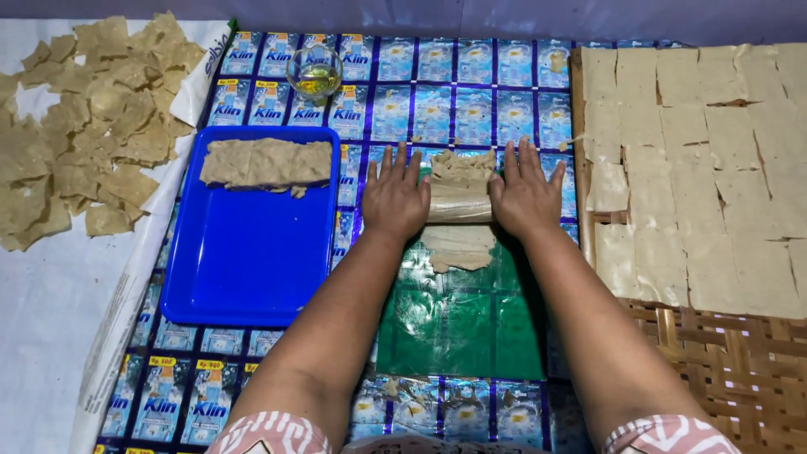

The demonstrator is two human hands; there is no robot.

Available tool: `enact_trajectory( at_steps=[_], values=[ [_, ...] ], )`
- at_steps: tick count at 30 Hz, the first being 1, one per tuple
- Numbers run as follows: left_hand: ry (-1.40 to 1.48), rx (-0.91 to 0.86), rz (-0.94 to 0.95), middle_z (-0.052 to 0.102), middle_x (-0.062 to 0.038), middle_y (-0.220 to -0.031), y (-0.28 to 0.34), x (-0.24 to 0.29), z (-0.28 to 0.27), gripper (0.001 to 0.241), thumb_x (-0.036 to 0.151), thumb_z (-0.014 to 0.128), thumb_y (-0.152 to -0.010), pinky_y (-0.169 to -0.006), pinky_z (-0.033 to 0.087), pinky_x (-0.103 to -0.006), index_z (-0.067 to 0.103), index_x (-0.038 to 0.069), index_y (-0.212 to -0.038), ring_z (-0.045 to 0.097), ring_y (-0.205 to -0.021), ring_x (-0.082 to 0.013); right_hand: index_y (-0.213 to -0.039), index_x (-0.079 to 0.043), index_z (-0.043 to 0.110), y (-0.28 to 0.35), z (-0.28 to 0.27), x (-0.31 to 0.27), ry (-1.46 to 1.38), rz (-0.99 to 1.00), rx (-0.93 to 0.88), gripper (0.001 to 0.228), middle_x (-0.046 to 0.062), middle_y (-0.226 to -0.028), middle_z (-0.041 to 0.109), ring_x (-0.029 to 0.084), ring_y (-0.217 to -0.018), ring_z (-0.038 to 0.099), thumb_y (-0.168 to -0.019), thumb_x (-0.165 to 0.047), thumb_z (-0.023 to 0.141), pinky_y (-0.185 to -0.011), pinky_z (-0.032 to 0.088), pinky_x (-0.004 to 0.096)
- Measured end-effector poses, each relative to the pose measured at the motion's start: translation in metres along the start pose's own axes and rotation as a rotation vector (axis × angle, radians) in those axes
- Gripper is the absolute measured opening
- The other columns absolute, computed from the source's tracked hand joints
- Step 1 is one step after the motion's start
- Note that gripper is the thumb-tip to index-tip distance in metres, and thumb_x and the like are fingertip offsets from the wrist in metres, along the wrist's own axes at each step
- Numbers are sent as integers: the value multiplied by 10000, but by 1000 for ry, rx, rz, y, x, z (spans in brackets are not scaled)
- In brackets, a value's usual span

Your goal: Rolling out dough and cutting it into rectangular pieces for drying on a bamboo rack.

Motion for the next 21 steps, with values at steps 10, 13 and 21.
enact_trajectory(
  at_steps=[10,13,21],
  values=[
    [-49,-9,32,264,-153,-1692,49,9,-15,587,426,385,-1081,-1275,114,-526,369,128,-1587,180,-1590,-318,-1610,-188,310,57,-20,-11,-3,-131,52,664,129,-1680,259,300,-1544,218,-1029,-494,410,-1165,59,670],
    [1,57,122,282,-161,-1682,83,15,-20,575,415,432,-1057,-1252,123,-529,402,137,-1560,198,-1575,-343,-1542,-191,448,97,-33,-18,-25,-180,35,700,106,-1504,497,313,-1412,411,-936,-508,596,-1159,192,624],
    [337,109,442,542,-173,-1396,137,42,-10,609,328,816,-819,-1118,390,-513,586,58,-1314,488,-1348,-373,-1469,-195,601,120,-43,9,-94,-11,369,633,94,-1273,657,330,-1212,551,-905,-417,783,-1094,277,612]
  ],
)
Point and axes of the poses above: each hand's wrist, its own y-axis away from the middle knuckle, its own z-axis out of the palm, x = y × z, the point moved 2 cm from there along -y, towards the middle knuckle
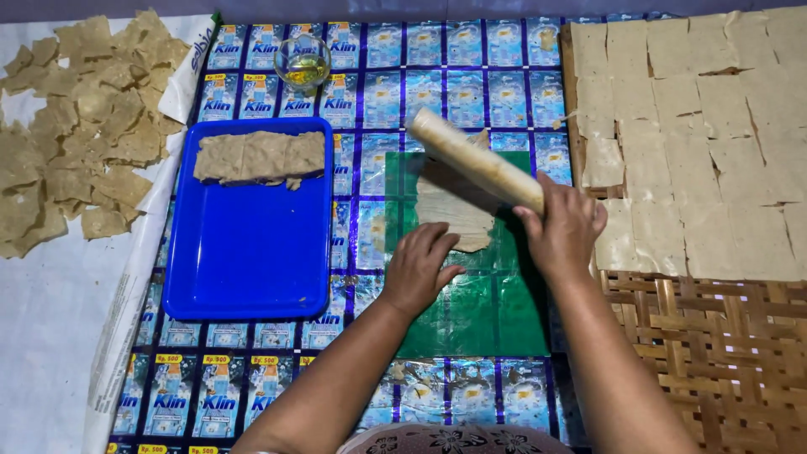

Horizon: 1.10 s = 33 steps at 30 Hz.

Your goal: Rolling out dough and cutting it into rectangular pieces for drying on a bamboo rack.

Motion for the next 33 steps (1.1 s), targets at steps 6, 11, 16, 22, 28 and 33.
enact_trajectory(
  at_steps=[6,11,16,22,28,33],
  values=[
    [53,-26,34,640,-37,-1136,-22,-29,30,174,263,727,-988,-962,477,-453,663,111,-1046,610,-1128,-283,-1499,-181,595,8,-16,29,-56,164,31,637,112,-1305,642,347,-1212,543,-928,-382,794,-1117,304,557],
    [-7,78,-65,622,-45,-1152,-52,-33,30,183,285,722,-962,-969,467,-466,667,134,-1049,593,-1126,-290,-1478,-181,606,13,-22,30,-90,127,41,626,99,-1349,645,336,-1230,544,-909,-357,801,-1111,312,536],
    [-111,141,-203,591,-165,-1298,-61,-42,14,507,311,709,-900,-1018,406,-511,570,34,-1302,533,-1205,-349,-1464,-199,612,4,-32,18,-85,30,-6,621,84,-1324,647,319,-1239,547,-895,-366,798,-1117,322,537],
    [-47,684,-385,406,-217,-1616,-19,-31,-46,436,184,411,-1115,-1289,223,-542,402,65,-1534,339,-1547,-387,-1389,-255,634,4,-28,-12,18,-172,-142,596,56,-1229,649,298,-1197,564,-831,-402,782,-1138,257,672],
    [-307,122,-195,327,-165,-1661,-10,-32,-23,528,278,445,-1059,-1252,168,-546,438,100,-1555,292,-1546,-351,-1431,-229,607,6,3,-30,63,-217,-258,606,58,-1253,637,289,-1216,562,-870,-426,726,-1143,203,733],
    [-258,26,-291,424,-166,-1614,-41,-56,-13,469,320,447,-1079,-1242,262,-496,535,81,-1472,347,-1518,-344,-1459,-212,575,-20,28,-21,122,-191,-241,504,65,-1516,529,282,-1390,478,-1009,-435,538,-1144,76,780]
  ],
)
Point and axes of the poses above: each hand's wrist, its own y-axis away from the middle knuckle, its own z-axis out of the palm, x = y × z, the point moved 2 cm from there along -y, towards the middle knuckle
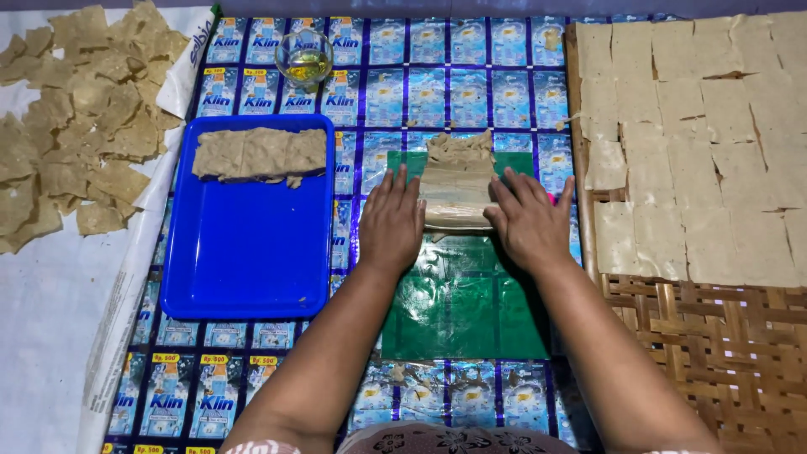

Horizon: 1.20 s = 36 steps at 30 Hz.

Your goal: Rolling out dough and cutting it into rectangular pieces for drying on a bamboo rack.

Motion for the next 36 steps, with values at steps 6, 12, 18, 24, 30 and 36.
enact_trajectory(
  at_steps=[6,12,18,24,30,36],
  values=[
    [-93,-44,-46,369,-187,-1620,-21,2,0,488,318,431,-1068,-1206,245,-503,488,80,-1490,294,-1516,-377,-1505,-199,518,-19,16,11,22,-26,31,517,121,-1661,369,303,-1515,361,-1057,-454,468,-1168,79,738],
    [-95,-14,2,329,-193,-1648,42,9,-3,547,337,444,-1070,-1250,208,-495,412,95,-1561,264,-1545,-343,-1573,-50,403,39,10,-4,-31,-41,50,681,179,-1662,345,326,-1510,359,-1008,-393,567,-1228,191,617],
    [-90,15,30,350,-196,-1641,51,10,-7,561,343,464,-1056,-1255,212,-496,424,96,-1558,308,-1532,-345,-1565,17,388,49,5,-10,-75,-55,88,728,203,-1632,384,338,-1498,380,-991,-382,590,-1213,244,578],
    [-84,-36,-39,368,-188,-1637,-19,-3,5,520,386,434,-1087,-1253,244,-495,459,105,-1524,313,-1538,-361,-1551,-35,458,-22,24,10,-23,91,-55,648,163,-1645,370,278,-1523,368,-1072,-473,448,-1258,120,641],
    [-113,-32,-63,347,-178,-1626,-84,-23,27,552,364,391,-1042,-1221,183,-525,469,101,-1521,275,-1518,-376,-1591,-203,363,-90,9,15,-74,199,-189,642,162,-1696,144,300,-1557,139,-1020,-495,323,-1181,-4,683],
    [-121,-5,-78,341,-169,-1626,-74,-16,17,558,333,415,-987,-1224,140,-538,522,121,-1492,258,-1517,-361,-1613,-191,295,-88,20,21,-52,177,-183,694,208,-1689,36,339,-1559,33,-1012,-535,330,-1180,20,633]
  ],
)
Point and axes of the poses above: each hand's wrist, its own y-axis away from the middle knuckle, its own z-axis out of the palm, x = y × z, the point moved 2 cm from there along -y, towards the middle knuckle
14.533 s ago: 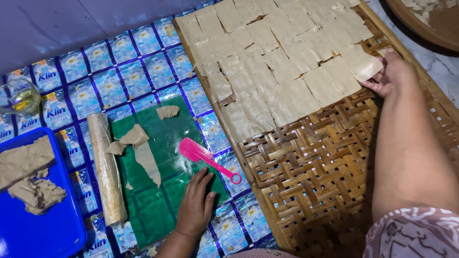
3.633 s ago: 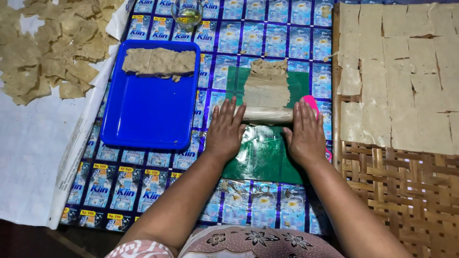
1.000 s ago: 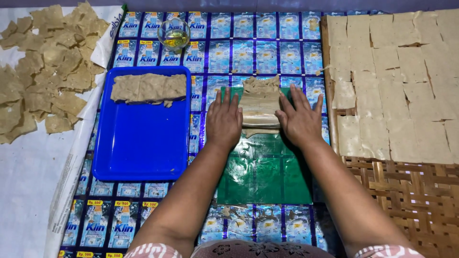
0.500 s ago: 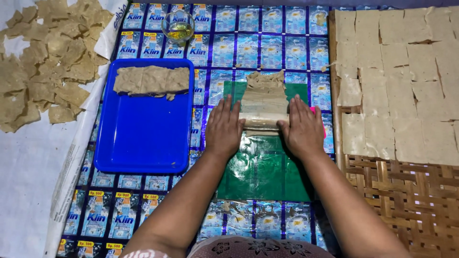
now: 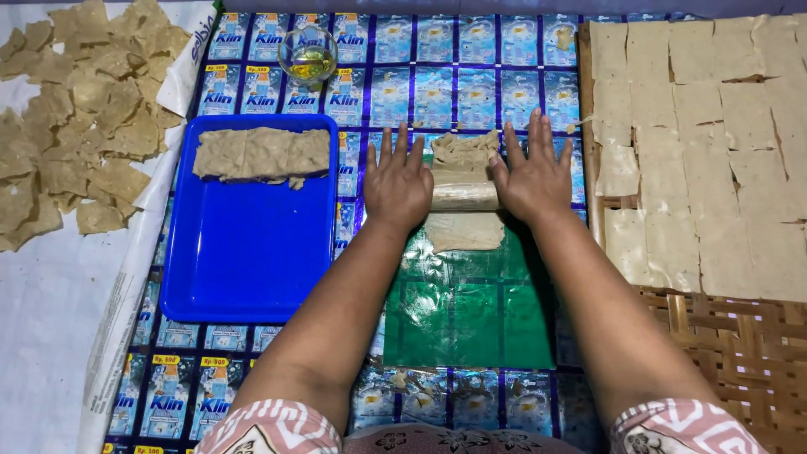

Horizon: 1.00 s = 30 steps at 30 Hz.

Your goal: Rolling out dough and cutting it into rectangular pieces for drying on a bamboo rack.

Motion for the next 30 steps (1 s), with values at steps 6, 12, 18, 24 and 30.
enact_trajectory(
  at_steps=[6,12,18,24,30],
  values=[
    [36,-10,46,379,-179,-1633,59,8,-18,464,317,451,-1045,-1249,221,-518,576,126,-1449,287,-1535,-369,-1560,-79,419,65,7,-5,48,-68,92,656,244,-1684,247,370,-1552,265,-1048,-490,422,-1214,204,567],
    [103,64,129,413,-182,-1626,115,8,-28,475,285,487,-1051,-1241,251,-511,576,99,-1479,321,-1523,-361,-1531,63,448,130,11,-11,-24,-140,223,713,236,-1627,375,385,-1499,378,-1017,-428,515,-1214,288,521],
    [34,-166,-18,377,-129,-1641,79,18,-51,372,360,467,-1098,-1318,175,-495,627,171,-1376,301,-1570,-315,-1529,-44,452,96,-10,-5,-71,5,-49,608,195,-1644,352,346,-1538,333,-1097,-467,383,-1243,194,587],
    [14,-20,44,300,-185,-1643,42,12,-18,530,345,443,-992,-1225,58,-577,545,135,-1468,216,-1541,-354,-1569,-198,421,59,-4,-14,-48,6,34,592,198,-1677,186,329,-1560,147,-1058,-481,320,-1179,28,704],
    [-76,-98,59,271,-177,-1678,78,14,-20,566,357,371,-1029,-1261,77,-562,463,117,-1534,197,-1573,-342,-1569,-147,420,91,10,-14,22,-41,99,610,210,-1699,183,330,-1578,165,-1064,-483,353,-1204,73,649]
  ],
)
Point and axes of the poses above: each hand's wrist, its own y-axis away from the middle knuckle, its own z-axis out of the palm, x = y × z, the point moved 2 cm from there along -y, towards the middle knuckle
